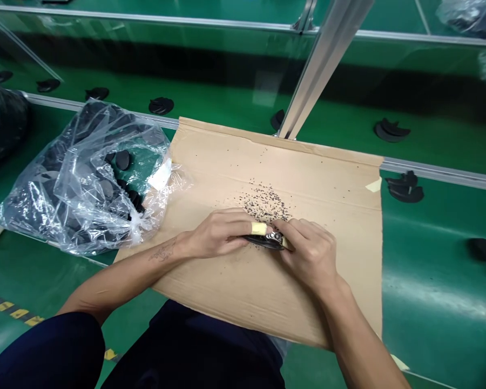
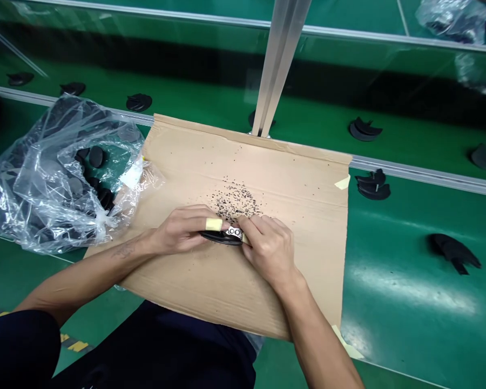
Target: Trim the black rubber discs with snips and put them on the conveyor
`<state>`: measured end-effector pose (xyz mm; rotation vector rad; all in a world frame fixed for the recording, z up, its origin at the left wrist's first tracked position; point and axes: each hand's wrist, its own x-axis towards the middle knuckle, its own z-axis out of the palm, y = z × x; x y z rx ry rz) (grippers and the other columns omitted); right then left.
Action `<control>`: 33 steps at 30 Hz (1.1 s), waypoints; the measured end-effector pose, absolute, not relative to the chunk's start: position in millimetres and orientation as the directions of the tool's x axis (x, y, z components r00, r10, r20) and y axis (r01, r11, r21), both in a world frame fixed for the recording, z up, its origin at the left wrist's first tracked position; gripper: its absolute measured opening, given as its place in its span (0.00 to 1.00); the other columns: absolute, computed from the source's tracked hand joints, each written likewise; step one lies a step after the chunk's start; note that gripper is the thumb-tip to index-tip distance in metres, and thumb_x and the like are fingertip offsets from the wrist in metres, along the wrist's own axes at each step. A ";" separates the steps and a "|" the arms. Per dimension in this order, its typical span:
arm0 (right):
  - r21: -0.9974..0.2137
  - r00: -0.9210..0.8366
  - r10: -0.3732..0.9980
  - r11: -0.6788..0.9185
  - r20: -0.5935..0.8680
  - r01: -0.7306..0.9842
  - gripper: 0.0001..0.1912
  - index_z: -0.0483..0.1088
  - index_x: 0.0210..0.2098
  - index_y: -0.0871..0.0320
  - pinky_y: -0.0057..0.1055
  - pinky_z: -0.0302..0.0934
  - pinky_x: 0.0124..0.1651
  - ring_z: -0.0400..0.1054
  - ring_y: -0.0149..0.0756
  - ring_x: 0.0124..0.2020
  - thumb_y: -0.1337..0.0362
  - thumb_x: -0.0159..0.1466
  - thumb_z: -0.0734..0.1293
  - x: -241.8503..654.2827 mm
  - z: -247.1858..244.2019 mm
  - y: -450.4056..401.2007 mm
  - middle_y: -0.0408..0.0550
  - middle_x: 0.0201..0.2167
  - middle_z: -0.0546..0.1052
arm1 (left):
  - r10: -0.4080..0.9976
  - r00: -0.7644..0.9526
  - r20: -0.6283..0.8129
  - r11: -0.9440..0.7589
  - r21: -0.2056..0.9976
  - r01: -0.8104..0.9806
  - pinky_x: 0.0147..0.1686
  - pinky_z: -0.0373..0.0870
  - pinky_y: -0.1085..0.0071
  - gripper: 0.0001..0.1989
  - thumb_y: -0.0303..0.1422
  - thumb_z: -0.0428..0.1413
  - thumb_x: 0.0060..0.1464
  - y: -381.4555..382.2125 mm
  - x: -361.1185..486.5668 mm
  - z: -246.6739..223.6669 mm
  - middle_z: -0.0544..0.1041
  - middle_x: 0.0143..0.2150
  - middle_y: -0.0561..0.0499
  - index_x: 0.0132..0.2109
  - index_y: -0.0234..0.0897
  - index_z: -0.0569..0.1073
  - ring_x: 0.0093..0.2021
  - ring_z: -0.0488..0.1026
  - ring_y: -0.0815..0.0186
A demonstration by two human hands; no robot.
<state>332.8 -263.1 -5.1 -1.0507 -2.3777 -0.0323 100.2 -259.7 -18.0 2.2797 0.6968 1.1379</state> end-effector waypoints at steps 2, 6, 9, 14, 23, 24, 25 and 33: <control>-0.199 -0.564 0.683 0.701 0.464 0.685 0.10 0.76 0.38 0.58 0.31 0.54 0.32 0.62 0.32 0.25 0.71 0.67 0.62 333.3 -5.1 -263.2 0.44 0.23 0.74 | 0.613 0.541 0.575 -0.765 0.603 0.226 0.39 0.75 0.69 0.13 0.24 0.55 0.62 -259.8 100.1 -17.6 0.82 0.42 0.47 0.51 0.40 0.77 0.39 0.77 0.67; -0.198 -0.571 0.686 0.700 0.451 0.686 0.12 0.76 0.36 0.57 0.31 0.54 0.31 0.63 0.32 0.25 0.73 0.66 0.61 334.1 -6.0 -263.9 0.44 0.23 0.75 | 0.606 0.552 0.572 -0.771 0.594 0.231 0.40 0.76 0.69 0.11 0.25 0.55 0.63 -259.9 100.2 -17.1 0.82 0.41 0.47 0.50 0.40 0.78 0.39 0.78 0.67; -0.213 -0.563 0.697 0.693 0.445 0.689 0.11 0.76 0.35 0.57 0.30 0.55 0.32 0.64 0.31 0.25 0.72 0.66 0.62 334.0 -7.4 -264.1 0.44 0.24 0.75 | 0.608 0.552 0.570 -0.770 0.594 0.234 0.40 0.77 0.69 0.10 0.26 0.56 0.63 -259.9 100.4 -17.3 0.82 0.41 0.46 0.49 0.38 0.78 0.40 0.78 0.66; -0.211 -0.530 0.719 0.662 0.450 0.719 0.09 0.75 0.37 0.57 0.31 0.54 0.32 0.64 0.33 0.27 0.72 0.64 0.63 333.2 -8.6 -262.8 0.45 0.24 0.74 | 0.638 0.516 0.571 -0.753 0.602 0.266 0.39 0.77 0.68 0.12 0.29 0.58 0.63 -260.2 101.1 -19.1 0.81 0.39 0.45 0.53 0.35 0.75 0.39 0.78 0.65; -0.161 -0.520 0.732 0.635 0.440 0.756 0.11 0.73 0.42 0.58 0.33 0.53 0.34 0.62 0.37 0.30 0.72 0.63 0.62 334.1 -8.9 -261.2 0.46 0.27 0.74 | 0.623 0.551 0.556 -0.770 0.563 0.302 0.39 0.77 0.68 0.14 0.27 0.54 0.64 -260.6 99.9 -19.5 0.80 0.42 0.45 0.56 0.36 0.73 0.39 0.77 0.64; -0.149 -0.523 0.728 0.636 0.443 0.757 0.12 0.73 0.42 0.58 0.34 0.53 0.35 0.61 0.37 0.31 0.73 0.62 0.62 333.9 -8.9 -261.2 0.47 0.28 0.73 | 0.614 0.563 0.554 -0.777 0.550 0.307 0.39 0.76 0.68 0.14 0.26 0.54 0.63 -260.8 99.7 -19.4 0.80 0.43 0.45 0.54 0.36 0.73 0.39 0.77 0.64; -0.133 -0.526 0.724 0.635 0.446 0.761 0.12 0.73 0.43 0.58 0.34 0.52 0.35 0.61 0.38 0.31 0.73 0.62 0.62 333.8 -8.8 -261.3 0.47 0.28 0.73 | 0.609 0.574 0.548 -0.782 0.537 0.317 0.38 0.76 0.69 0.13 0.26 0.53 0.63 -261.1 99.7 -19.4 0.80 0.43 0.45 0.53 0.36 0.74 0.39 0.76 0.65; -0.020 -0.522 0.726 0.592 0.447 0.806 0.16 0.71 0.47 0.59 0.37 0.46 0.35 0.57 0.40 0.34 0.75 0.60 0.63 332.2 -5.9 -262.5 0.48 0.30 0.72 | 0.635 0.568 0.524 -0.769 0.501 0.398 0.39 0.77 0.68 0.12 0.29 0.54 0.63 -264.4 100.8 -17.3 0.78 0.39 0.47 0.53 0.35 0.70 0.37 0.76 0.65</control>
